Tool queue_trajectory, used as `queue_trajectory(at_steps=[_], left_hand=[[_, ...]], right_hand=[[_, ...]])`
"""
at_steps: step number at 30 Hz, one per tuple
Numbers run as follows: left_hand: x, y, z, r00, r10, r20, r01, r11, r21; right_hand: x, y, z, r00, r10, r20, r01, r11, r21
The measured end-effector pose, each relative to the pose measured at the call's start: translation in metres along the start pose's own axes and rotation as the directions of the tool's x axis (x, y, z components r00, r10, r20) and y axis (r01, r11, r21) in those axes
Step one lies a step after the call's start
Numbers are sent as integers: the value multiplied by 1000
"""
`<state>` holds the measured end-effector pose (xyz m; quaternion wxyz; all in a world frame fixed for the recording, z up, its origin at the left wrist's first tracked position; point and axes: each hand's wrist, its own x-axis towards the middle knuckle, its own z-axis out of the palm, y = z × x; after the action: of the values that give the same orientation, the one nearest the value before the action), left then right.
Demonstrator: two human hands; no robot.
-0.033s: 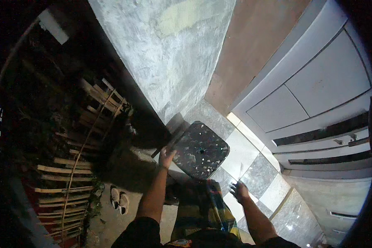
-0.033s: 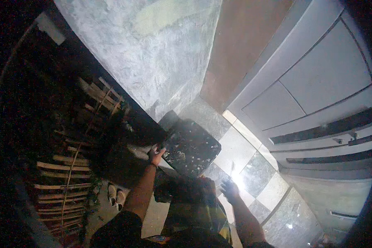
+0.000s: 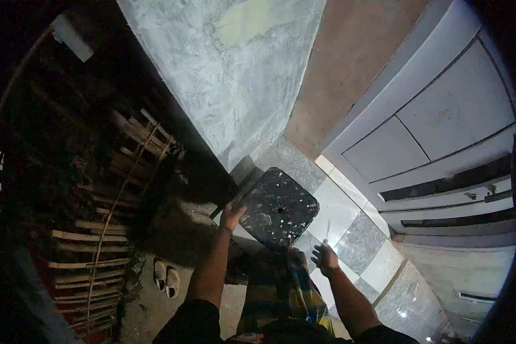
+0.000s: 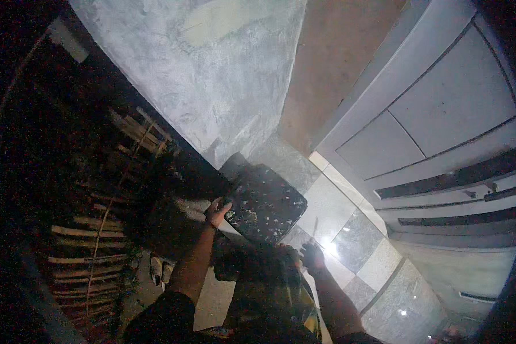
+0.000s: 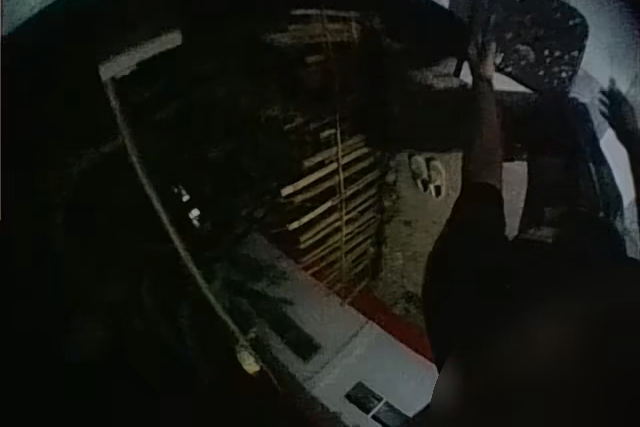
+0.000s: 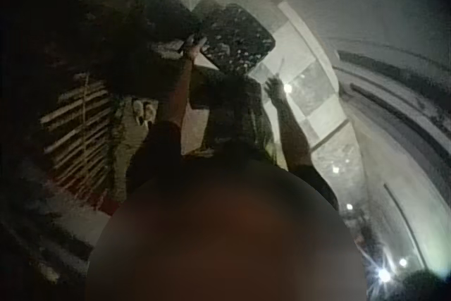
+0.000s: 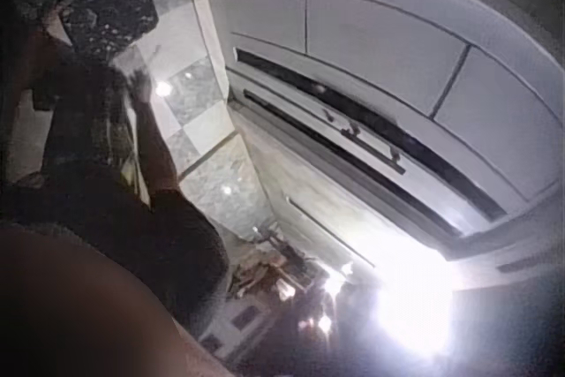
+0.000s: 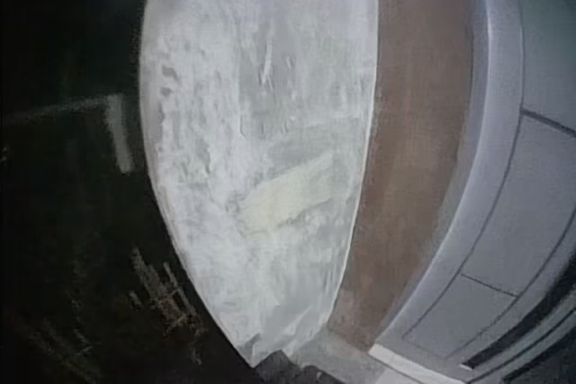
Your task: The person scrapes a white substance from a container onto a wooden surface, then uses a trowel to apply the substance to a wall corner. The person smooths the material along the vertical edge of the wall.
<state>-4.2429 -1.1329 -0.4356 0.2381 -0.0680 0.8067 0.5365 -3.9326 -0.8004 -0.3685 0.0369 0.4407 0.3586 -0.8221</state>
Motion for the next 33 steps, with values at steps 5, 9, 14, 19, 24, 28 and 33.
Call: queue_trajectory(at_steps=[5,9,14,19,24,28,33], left_hand=[[6,52,-14,987,-37,159,-10,958,288],[-8,74,-14,997,38,64,-59,929,365],[-11,53,-21,997,29,77,-53,940,336],[-2,6,-13,992,93,83,-116,929,350],[13,-11,-1,993,-86,85,53,942,332],[32,37,-14,991,-135,23,134,989,68],[24,258,-119,898,328,-292,-433,771,-467]], right_hand=[[72,41,87,988,-153,21,154,987,-52],[60,42,107,943,-329,-56,304,917,-260],[35,35,129,941,-86,-329,98,995,21],[38,43,113,936,-315,-155,239,895,-377],[57,17,83,947,-318,-39,131,494,-859],[18,-105,80,932,-161,-326,178,984,24],[-135,-346,71,635,-760,-135,584,588,-560]])
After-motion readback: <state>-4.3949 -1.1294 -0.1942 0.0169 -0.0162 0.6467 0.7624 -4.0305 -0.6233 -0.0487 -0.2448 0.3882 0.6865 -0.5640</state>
